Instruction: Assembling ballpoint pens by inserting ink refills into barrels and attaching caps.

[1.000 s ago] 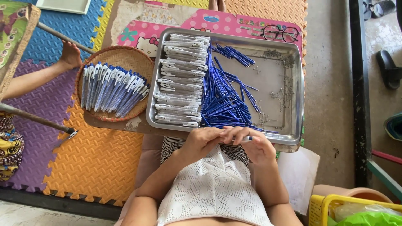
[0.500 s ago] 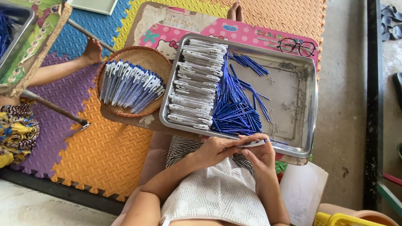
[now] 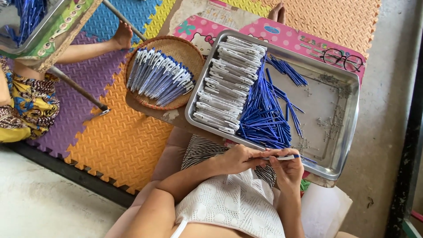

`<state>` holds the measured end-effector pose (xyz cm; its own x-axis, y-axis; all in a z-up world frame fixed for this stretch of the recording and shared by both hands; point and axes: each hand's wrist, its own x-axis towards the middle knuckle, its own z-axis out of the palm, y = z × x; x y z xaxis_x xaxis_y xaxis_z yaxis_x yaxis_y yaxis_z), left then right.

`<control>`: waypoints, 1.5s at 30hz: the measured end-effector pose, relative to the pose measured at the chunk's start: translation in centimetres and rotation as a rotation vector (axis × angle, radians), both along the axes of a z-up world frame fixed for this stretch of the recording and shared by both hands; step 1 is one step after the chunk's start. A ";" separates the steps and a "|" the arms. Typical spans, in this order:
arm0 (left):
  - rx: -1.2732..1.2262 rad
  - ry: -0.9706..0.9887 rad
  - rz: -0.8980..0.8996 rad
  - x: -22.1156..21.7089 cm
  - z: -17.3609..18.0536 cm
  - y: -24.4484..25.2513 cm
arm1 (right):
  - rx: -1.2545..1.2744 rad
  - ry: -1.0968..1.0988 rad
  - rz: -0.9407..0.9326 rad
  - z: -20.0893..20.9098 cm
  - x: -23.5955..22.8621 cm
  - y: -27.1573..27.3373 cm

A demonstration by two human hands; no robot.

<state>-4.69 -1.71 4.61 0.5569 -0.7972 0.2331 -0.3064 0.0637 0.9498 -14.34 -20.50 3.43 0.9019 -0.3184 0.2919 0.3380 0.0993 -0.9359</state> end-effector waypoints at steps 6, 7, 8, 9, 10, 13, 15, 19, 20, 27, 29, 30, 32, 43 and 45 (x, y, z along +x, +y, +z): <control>0.080 -0.160 -0.047 1.1 -1.7 -0.3 | 0.291 -0.071 0.385 2.7 -0.4 -0.4; 0.080 -0.161 -0.046 1.0 -1.5 -0.3 | 0.290 -0.072 0.386 2.7 -0.4 -0.4; 0.040 -0.168 -0.047 0.9 -1.3 -0.3 | 0.357 -0.051 0.381 2.7 -0.4 -0.4; 0.000 -0.175 -0.048 0.9 -1.1 -0.3 | 0.423 -0.032 0.376 2.7 -0.3 -0.5; -0.001 -0.177 -0.048 1.0 -1.0 -0.2 | 0.421 -0.033 0.377 2.7 -0.4 -0.6; -0.040 -0.145 -0.091 0.9 -0.3 0.2 | 0.409 -0.046 0.436 2.5 -0.8 -1.2; -0.024 -0.047 -0.150 0.8 0.5 0.5 | 0.316 -0.029 0.448 2.5 -1.1 -1.8; 0.050 -0.021 -0.151 0.5 -0.4 0.3 | 0.337 -0.016 0.471 2.9 -0.7 -2.0; 0.061 -0.010 -0.158 0.5 -0.3 0.4 | 0.337 0.001 0.498 3.0 -0.6 -1.9; -0.067 -0.050 -0.226 0.7 -0.9 0.9 | 0.333 0.062 0.682 1.9 -0.6 -3.1; -0.077 -0.057 -0.216 0.7 -0.8 0.7 | 0.332 0.040 0.675 1.6 -0.7 -3.1; -0.086 -0.062 -0.208 0.8 -0.8 0.6 | 0.332 0.019 0.665 1.4 -0.7 -3.1; -0.053 -0.031 -0.214 0.7 -0.3 0.7 | 0.350 -0.011 0.616 0.9 -0.7 -2.6; 0.078 0.073 -0.162 0.5 -0.2 1.0 | -0.095 -0.062 0.143 1.5 -0.5 0.9; 0.113 0.080 -0.174 0.5 -0.7 0.9 | -0.089 -0.022 0.139 0.8 -0.6 0.6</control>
<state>-4.19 -0.82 3.93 0.4217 -0.9015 0.0972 -0.2232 0.0007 0.9748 -14.90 -19.90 4.24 0.9287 -0.1633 0.3330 0.3468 0.0639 -0.9357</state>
